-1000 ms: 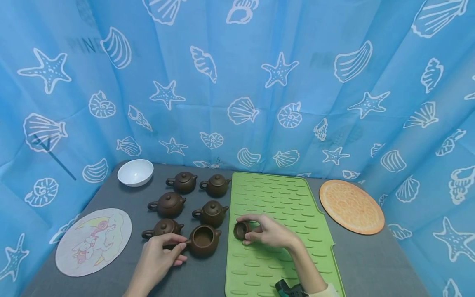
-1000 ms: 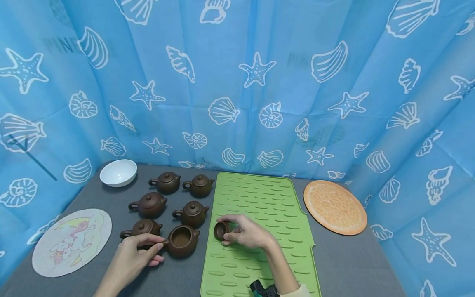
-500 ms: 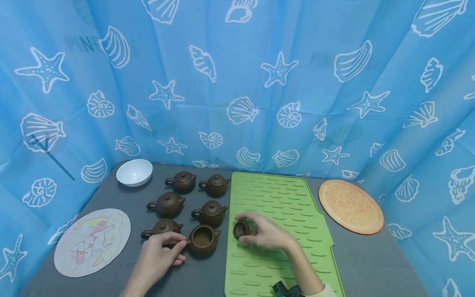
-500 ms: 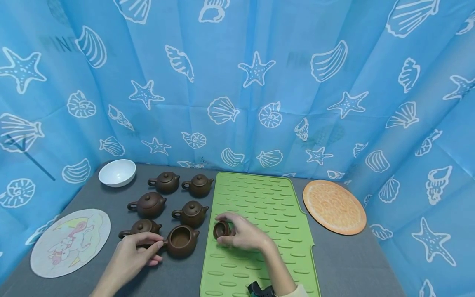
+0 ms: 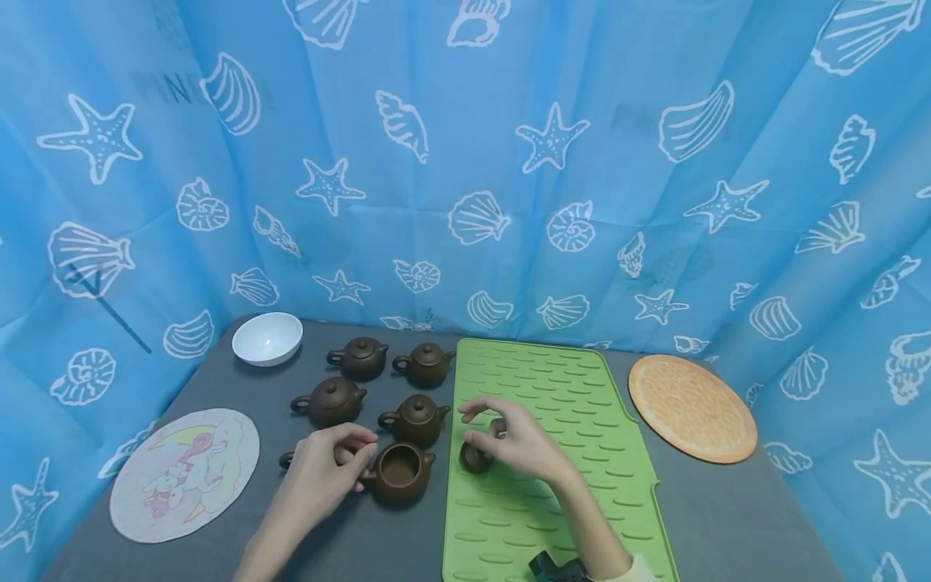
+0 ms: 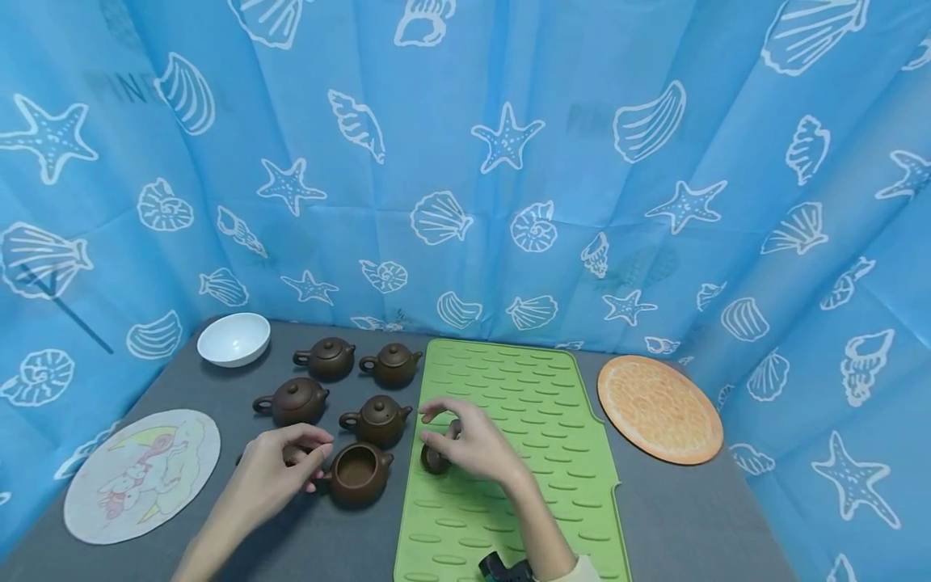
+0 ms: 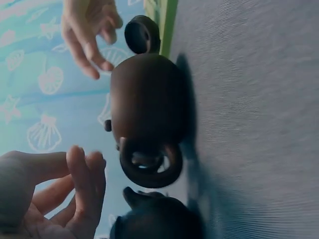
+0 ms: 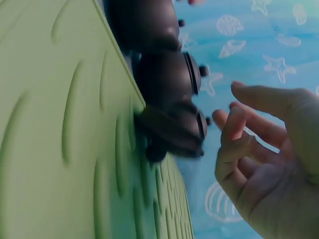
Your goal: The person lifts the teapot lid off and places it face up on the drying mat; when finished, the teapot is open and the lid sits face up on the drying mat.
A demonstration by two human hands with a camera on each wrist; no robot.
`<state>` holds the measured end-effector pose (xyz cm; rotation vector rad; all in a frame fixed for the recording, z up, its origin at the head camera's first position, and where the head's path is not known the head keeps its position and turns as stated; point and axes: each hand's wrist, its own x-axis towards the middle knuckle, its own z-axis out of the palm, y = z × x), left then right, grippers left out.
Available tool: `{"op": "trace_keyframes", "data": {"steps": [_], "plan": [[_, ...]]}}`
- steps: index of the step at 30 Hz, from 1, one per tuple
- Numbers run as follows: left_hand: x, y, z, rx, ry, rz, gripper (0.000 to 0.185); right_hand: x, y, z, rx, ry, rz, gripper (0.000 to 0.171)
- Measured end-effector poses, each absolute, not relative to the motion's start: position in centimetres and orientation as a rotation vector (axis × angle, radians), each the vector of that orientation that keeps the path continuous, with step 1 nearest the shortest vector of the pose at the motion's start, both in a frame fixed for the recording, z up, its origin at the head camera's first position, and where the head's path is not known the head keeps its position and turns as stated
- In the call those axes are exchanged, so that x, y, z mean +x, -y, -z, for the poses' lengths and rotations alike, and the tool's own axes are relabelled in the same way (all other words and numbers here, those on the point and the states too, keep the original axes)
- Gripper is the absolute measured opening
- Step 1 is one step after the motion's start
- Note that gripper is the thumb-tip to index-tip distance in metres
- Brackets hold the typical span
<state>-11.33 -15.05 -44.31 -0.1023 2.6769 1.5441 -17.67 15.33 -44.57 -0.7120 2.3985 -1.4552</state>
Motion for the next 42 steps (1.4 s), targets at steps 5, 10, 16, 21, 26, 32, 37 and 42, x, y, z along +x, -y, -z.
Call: {"op": "trace_keyframes", "data": {"steps": [5,10,16,21,26,32,37,42], "plan": [[-12.9,14.8,43.6,0.046,-2.802,-1.450,0.010,-18.1,-13.0,44.4,-0.696,-2.382,1.536,0.026],[-14.8,15.0,43.0,0.162,-2.836,-1.407,0.010,-18.8,-10.5,44.4,-0.633,-2.353,1.592,0.024],[-17.4,16.0,43.1,0.273,-2.818,-1.300,0.009,-19.7,-8.5,44.6,-0.567,-2.426,1.590,0.023],[-19.0,17.0,43.7,0.353,-2.746,-1.240,0.010,-20.2,-7.7,45.1,-0.551,-2.455,1.554,0.020],[-19.7,17.5,44.2,0.385,-2.690,-1.232,0.012,-20.7,-7.5,45.5,-0.585,-2.530,1.514,0.016],[-20.2,17.9,44.7,0.364,-2.519,-1.327,0.013,-20.7,-7.3,45.7,-0.582,-2.513,1.526,0.014],[-20.5,18.2,45.0,0.364,-2.422,-1.396,0.016,-20.5,-7.4,45.6,-0.610,-2.533,1.543,0.013],[-20.6,18.2,45.1,0.343,-2.405,-1.413,0.015,-19.9,-8.1,45.0,-0.655,-2.539,1.580,0.013]]}}
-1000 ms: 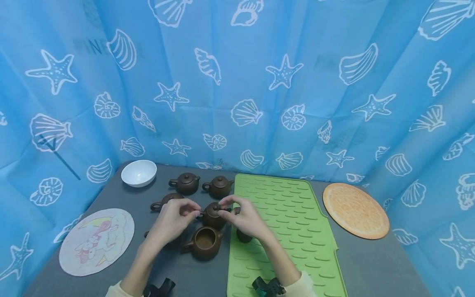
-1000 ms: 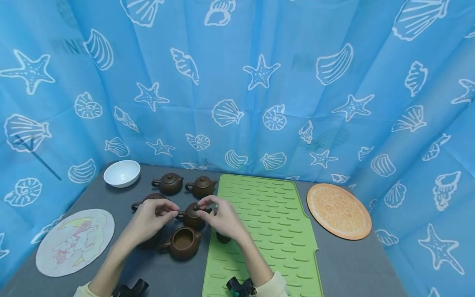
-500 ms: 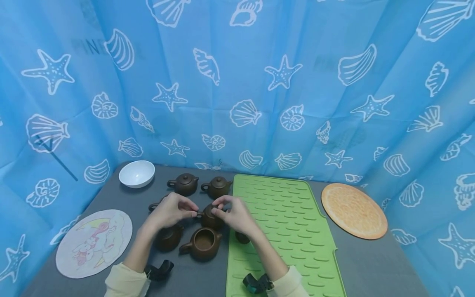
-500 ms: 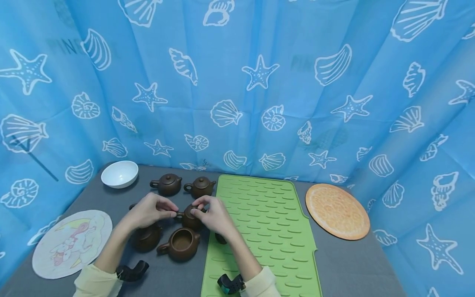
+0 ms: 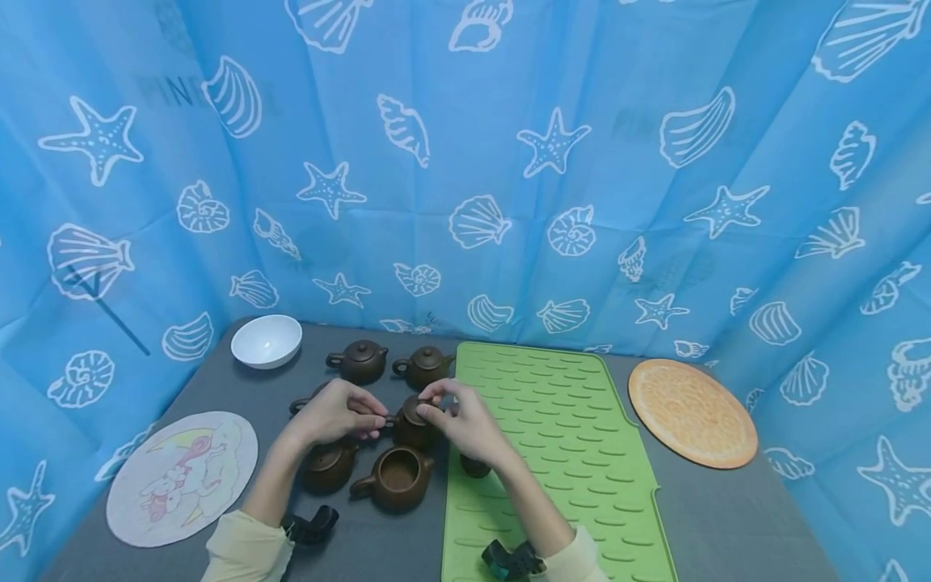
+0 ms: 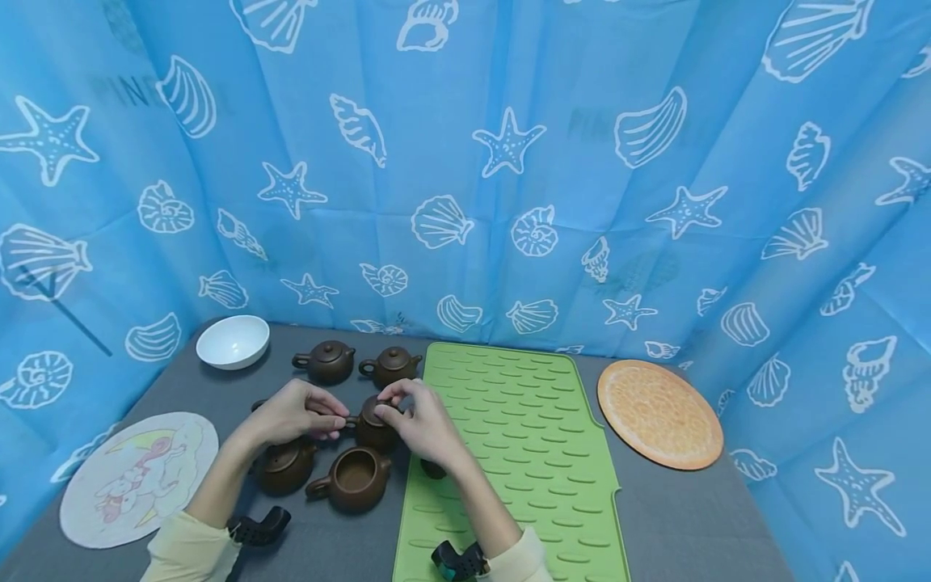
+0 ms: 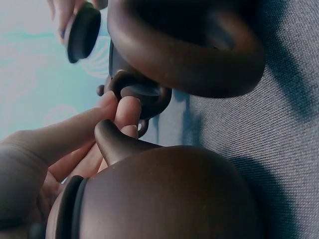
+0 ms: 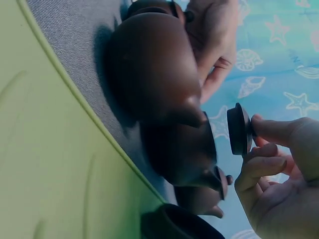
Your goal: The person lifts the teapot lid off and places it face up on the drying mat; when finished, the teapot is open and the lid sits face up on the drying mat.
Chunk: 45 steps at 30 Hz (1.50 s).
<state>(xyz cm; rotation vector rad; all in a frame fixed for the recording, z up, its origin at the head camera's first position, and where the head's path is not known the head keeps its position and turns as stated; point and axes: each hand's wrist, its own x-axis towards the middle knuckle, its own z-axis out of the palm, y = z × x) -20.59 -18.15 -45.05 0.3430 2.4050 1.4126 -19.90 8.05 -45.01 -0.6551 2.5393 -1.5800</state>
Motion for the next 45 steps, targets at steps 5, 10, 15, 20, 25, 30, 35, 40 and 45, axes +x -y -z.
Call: {"op": "trace_keyframes", "data": {"steps": [5,10,15,20,25,30,35,40,45], "plan": [[-20.4,18.2,45.1,0.332,-2.417,-1.415,0.014,-19.2,-9.7,44.7,-0.702,-2.489,1.596,0.015],[-20.4,18.3,45.2,0.336,-2.425,-1.416,0.014,-18.5,-12.0,44.2,-0.684,-2.426,1.643,0.018],[-20.3,18.2,45.1,0.317,-2.445,-1.394,0.013,-18.1,-14.5,43.8,-0.643,-2.375,1.687,0.023],[-20.3,18.0,45.1,0.297,-2.458,-1.371,0.012,-17.8,-16.8,43.7,-0.691,-2.315,1.719,0.042],[-20.2,18.0,45.1,0.317,-2.460,-1.373,0.012,-17.8,-18.6,43.4,-0.737,-2.228,1.722,0.048],[-20.3,18.1,45.0,0.340,-2.450,-1.387,0.013,-17.9,-19.7,43.1,-0.699,-2.151,1.727,0.048],[-20.3,18.2,44.9,0.357,-2.447,-1.392,0.013,-18.0,-20.4,43.1,-0.669,-2.205,1.673,0.058],[-20.3,18.2,45.0,0.360,-2.447,-1.393,0.014,-18.0,-21.5,43.1,-0.675,-2.230,1.578,0.056],[-20.3,18.1,45.1,0.367,-2.448,-1.394,0.013,-18.1,-22.5,43.4,-0.636,-2.166,1.494,0.055]]}}
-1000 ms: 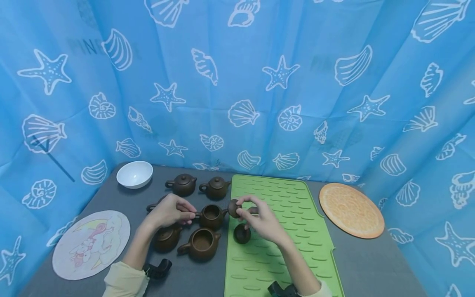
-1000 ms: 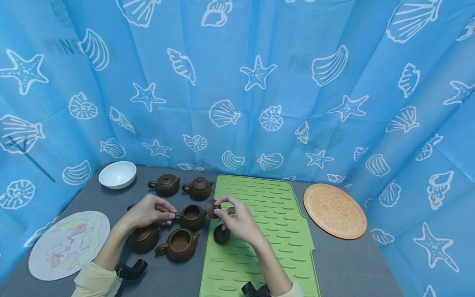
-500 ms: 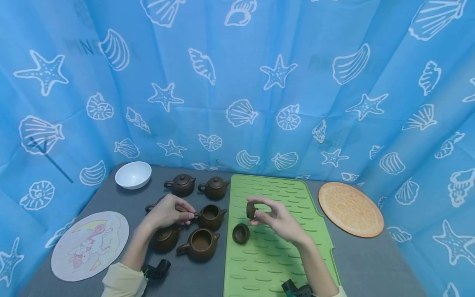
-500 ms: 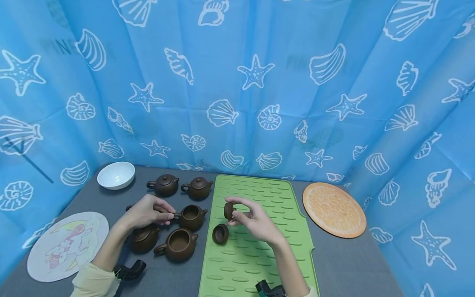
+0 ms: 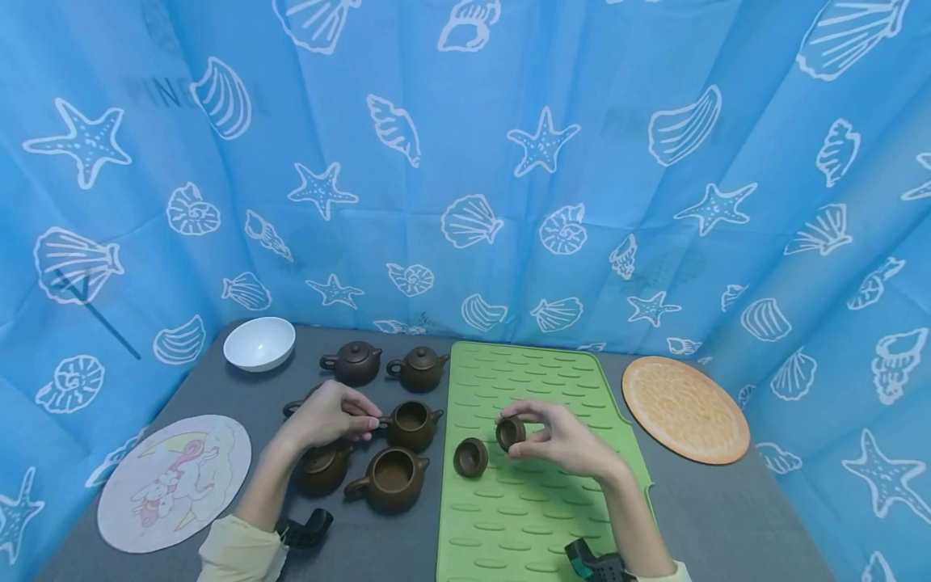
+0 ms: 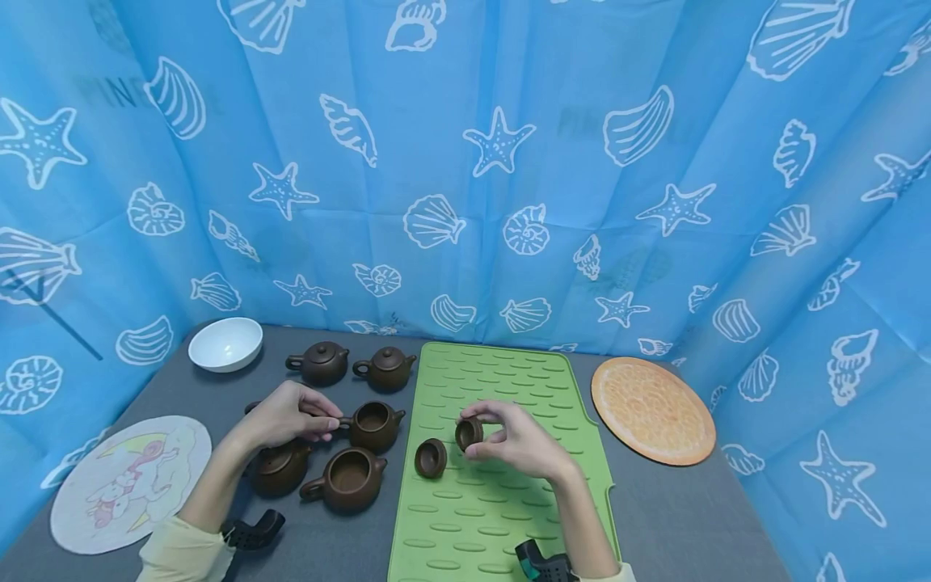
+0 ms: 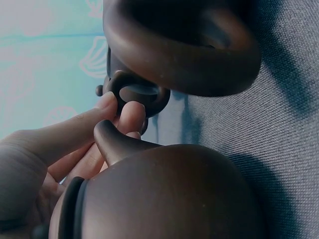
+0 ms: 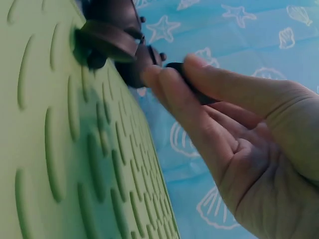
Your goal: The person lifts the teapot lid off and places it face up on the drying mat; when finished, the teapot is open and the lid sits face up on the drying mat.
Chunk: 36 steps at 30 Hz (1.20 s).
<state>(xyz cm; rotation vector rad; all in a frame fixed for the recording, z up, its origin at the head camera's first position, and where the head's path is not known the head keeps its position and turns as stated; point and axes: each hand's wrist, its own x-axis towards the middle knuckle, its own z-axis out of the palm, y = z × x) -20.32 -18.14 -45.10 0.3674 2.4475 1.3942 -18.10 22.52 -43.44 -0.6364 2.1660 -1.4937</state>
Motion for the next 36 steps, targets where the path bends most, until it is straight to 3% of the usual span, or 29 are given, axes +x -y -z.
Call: {"op": "trace_keyframes", "data": {"steps": [17,36], "plan": [[-20.2,18.1,44.9,0.348,-2.458,-1.383,0.012,-18.6,-23.6,44.9,-0.628,-2.227,1.239,0.045],[-20.5,18.2,44.6,0.416,-2.428,-1.366,0.013,-18.8,-23.3,45.8,-0.662,-2.251,1.231,0.054]]}}
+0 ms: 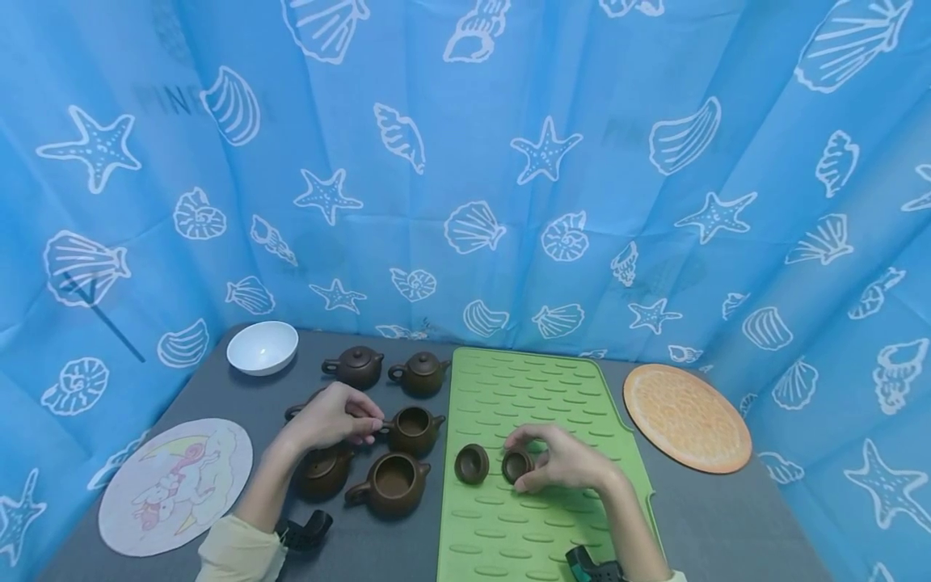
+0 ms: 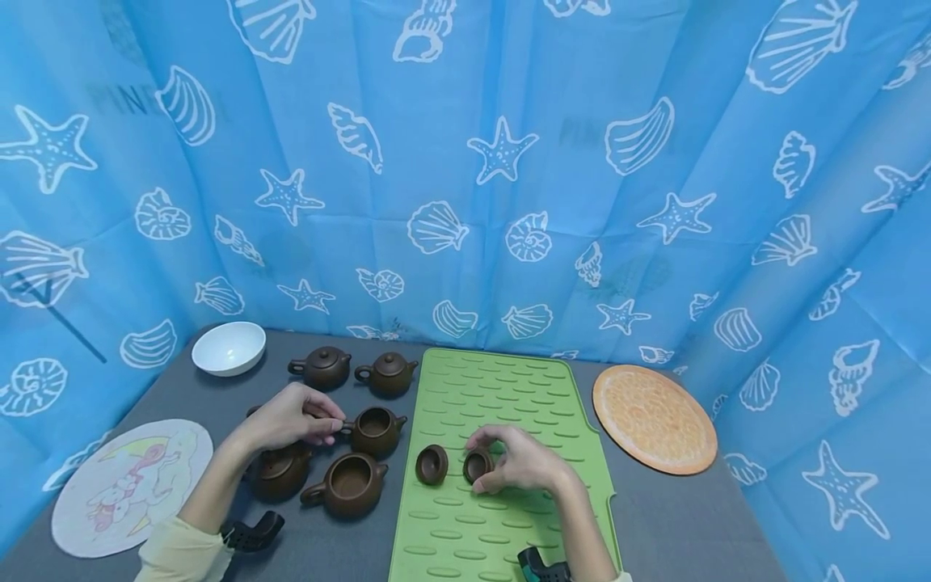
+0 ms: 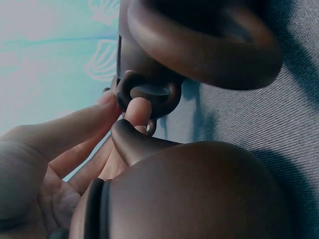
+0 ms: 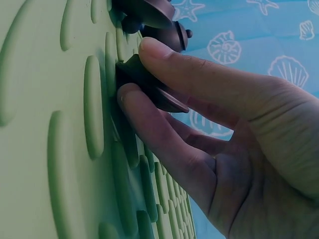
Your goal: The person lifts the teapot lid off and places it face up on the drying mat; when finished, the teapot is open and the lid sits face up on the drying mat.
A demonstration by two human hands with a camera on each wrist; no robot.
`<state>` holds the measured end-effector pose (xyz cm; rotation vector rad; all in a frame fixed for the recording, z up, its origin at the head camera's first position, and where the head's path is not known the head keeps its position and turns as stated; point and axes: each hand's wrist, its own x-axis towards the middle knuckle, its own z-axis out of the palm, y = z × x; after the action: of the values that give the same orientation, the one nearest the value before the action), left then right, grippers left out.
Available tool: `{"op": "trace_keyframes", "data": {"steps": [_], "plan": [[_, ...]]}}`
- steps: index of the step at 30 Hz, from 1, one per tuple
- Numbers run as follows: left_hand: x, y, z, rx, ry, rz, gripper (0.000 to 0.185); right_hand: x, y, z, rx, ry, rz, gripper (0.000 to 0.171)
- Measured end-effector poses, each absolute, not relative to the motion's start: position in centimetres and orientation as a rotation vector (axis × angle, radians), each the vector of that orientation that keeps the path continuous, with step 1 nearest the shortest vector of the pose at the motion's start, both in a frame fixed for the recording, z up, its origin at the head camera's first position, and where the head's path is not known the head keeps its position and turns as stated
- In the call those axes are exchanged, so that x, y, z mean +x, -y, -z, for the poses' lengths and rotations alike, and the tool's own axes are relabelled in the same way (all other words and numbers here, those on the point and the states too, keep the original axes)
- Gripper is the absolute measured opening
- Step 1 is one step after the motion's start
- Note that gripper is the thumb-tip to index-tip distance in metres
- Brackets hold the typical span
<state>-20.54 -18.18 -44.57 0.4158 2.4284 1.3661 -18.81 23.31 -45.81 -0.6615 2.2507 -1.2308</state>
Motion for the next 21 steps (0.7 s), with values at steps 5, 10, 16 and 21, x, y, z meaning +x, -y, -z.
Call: {"op": "trace_keyframes", "data": {"steps": [5,10,16,21], "plan": [[-20.8,18.1,44.2,0.443,-2.422,-1.354,0.017,-18.7,-23.7,45.7,-0.660,-2.223,1.250,0.050],[-21.1,18.1,43.7,0.456,-2.397,-1.343,0.025,-18.6,-24.7,44.9,-0.559,-2.219,1.290,0.045],[-21.8,18.1,43.1,0.535,-2.391,-1.300,0.028,-18.4,-25.3,43.6,-0.548,-2.492,1.206,0.043],[-22.5,18.0,42.6,0.556,-2.407,-1.275,0.029,-18.5,-24.5,43.1,-0.563,-2.643,1.160,0.039]]}}
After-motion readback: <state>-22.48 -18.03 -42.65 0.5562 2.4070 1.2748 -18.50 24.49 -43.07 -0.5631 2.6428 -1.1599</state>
